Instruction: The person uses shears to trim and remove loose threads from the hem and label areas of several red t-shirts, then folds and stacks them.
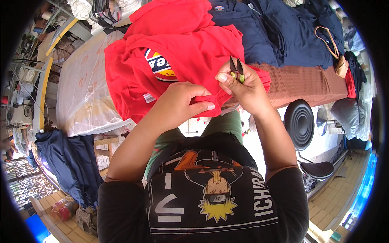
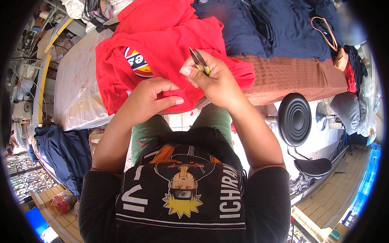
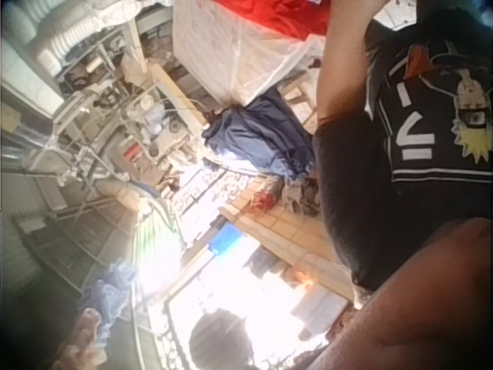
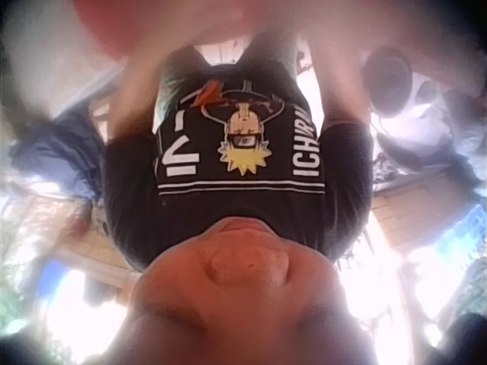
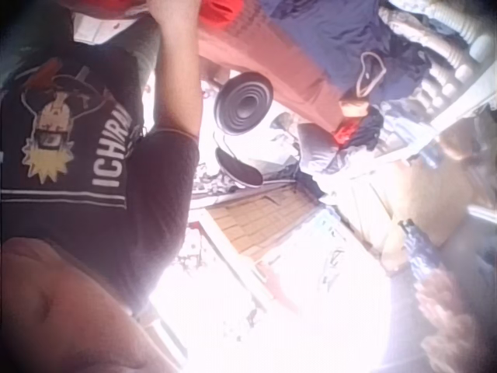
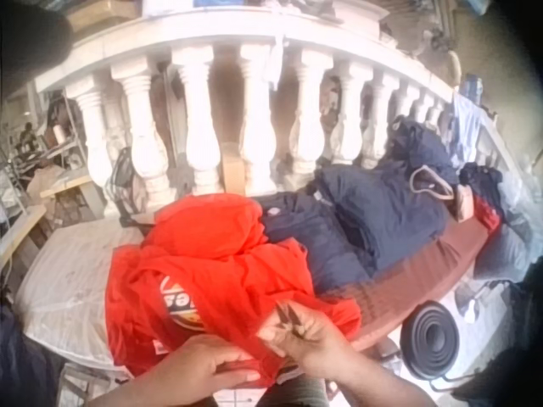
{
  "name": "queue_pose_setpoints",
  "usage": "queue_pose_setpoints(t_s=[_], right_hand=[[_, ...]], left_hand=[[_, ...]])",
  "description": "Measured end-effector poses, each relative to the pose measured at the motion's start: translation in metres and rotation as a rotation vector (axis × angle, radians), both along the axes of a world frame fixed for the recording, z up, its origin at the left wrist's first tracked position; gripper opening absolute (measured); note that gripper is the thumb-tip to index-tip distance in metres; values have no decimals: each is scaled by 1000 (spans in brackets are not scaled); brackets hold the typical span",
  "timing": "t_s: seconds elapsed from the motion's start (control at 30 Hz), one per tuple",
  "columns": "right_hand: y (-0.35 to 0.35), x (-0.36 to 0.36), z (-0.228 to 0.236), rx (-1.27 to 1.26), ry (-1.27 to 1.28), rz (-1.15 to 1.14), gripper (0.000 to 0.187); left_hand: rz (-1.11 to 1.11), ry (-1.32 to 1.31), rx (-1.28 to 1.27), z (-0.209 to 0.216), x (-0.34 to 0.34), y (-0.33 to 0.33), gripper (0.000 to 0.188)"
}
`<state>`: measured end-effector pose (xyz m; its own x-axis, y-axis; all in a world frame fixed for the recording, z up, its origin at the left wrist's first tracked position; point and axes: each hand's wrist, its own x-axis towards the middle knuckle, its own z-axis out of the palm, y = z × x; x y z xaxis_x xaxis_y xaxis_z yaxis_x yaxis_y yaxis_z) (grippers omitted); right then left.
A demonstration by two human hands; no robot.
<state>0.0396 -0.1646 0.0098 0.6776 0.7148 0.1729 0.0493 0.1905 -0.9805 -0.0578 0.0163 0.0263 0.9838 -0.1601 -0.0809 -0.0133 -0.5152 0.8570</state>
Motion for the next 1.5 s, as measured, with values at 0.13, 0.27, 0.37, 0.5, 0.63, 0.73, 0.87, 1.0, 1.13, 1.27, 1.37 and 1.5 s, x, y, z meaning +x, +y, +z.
queue_pose_setpoints(t_s=[0.13, 0.27, 0.37, 0.5, 0.63, 0.73, 0.87, 1.0, 1.13, 1.27, 1.37, 1.5], right_hand=[[2, 2, 6, -51, -45, 25, 7], [-1, 6, 13, -250, -310, -136, 17], [-14, 17, 11, -514, -554, -426, 29], [-30, 7, 23, -363, -417, -332, 29], [-37, -13, 24, -181, -290, -41, 20], [-37, -16, 23, -257, -237, 29, 18], [-33, -14, 16, -246, -157, 43, 19], [-29, -13, 16, -263, -206, 63, 20], [-25, -13, 13, -245, -255, 58, 19], [-25, -13, 14, -242, -227, 71, 18], [-24, -12, 17, -271, -179, 69, 16], [-25, -10, 17, -176, -171, -33, 18]], left_hand=[[34, 5, -109, -2, 3, -4, 17], [7, -537, 174, -8, 16, -2, 16], [46, -433, 116, -1, 12, -5, 15], [192, 77, -116, 22, 7, -7, 15], [180, 41, -240, 12, 7, -1, 16], [166, 38, -282, 10, 7, -2, 16], [154, 25, -313, 11, 6, -4, 15], [173, -22, -337, 5, 6, -3, 14], [174, -25, -331, 6, 6, -4, 13], [168, -39, -342, 6, 7, -4, 13], [208, -26, -382, 4, 8, -5, 11], [-84, -570, -191, 25, 3, 13, 28]])
